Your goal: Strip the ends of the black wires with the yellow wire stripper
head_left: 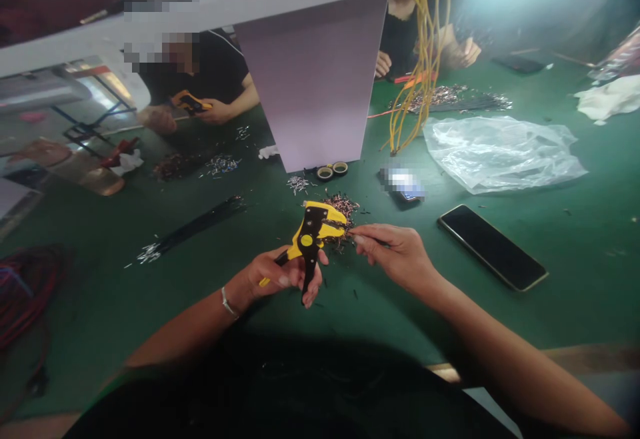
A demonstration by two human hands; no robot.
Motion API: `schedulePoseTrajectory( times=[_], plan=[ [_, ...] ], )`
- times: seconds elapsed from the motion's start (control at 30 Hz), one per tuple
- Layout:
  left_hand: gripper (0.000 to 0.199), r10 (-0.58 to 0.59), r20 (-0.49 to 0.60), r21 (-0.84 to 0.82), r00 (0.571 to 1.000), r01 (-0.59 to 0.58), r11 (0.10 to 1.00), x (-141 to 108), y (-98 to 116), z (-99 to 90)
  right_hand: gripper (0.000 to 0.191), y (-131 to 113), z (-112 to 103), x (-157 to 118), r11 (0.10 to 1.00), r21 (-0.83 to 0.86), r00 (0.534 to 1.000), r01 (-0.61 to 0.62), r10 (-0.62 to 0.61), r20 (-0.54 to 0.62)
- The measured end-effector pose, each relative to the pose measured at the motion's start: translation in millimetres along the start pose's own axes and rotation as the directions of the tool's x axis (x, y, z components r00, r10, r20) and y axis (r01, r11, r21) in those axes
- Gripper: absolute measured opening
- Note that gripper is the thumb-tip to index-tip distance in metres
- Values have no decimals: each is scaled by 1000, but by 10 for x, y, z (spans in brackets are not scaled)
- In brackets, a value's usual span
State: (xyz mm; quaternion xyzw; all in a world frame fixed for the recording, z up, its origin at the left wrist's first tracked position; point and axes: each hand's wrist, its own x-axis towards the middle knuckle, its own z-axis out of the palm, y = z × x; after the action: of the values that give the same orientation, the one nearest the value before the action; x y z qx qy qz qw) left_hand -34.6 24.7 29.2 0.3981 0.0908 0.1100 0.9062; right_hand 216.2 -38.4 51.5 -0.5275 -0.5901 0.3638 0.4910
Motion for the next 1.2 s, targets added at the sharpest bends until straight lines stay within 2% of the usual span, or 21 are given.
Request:
schedulePoseTrajectory(
  times=[0.2, 0.67, 1.2],
  plan=[
    [66, -8, -12, 17, 1000, 8, 1000, -15, -11, -25, 23, 1, -1, 1, 1000, 2, 1000, 1, -1, 7],
    [63, -18, -43, 4, 999, 18, 1000, -3, 12, 47, 23, 6, 5, -1, 1000, 5, 1000, -9, 9, 1],
    [59, -37, -25, -27, 999, 36, 999, -3, 10, 42, 25, 1, 1, -3, 1000, -8, 1000, -3, 3, 10]
  ],
)
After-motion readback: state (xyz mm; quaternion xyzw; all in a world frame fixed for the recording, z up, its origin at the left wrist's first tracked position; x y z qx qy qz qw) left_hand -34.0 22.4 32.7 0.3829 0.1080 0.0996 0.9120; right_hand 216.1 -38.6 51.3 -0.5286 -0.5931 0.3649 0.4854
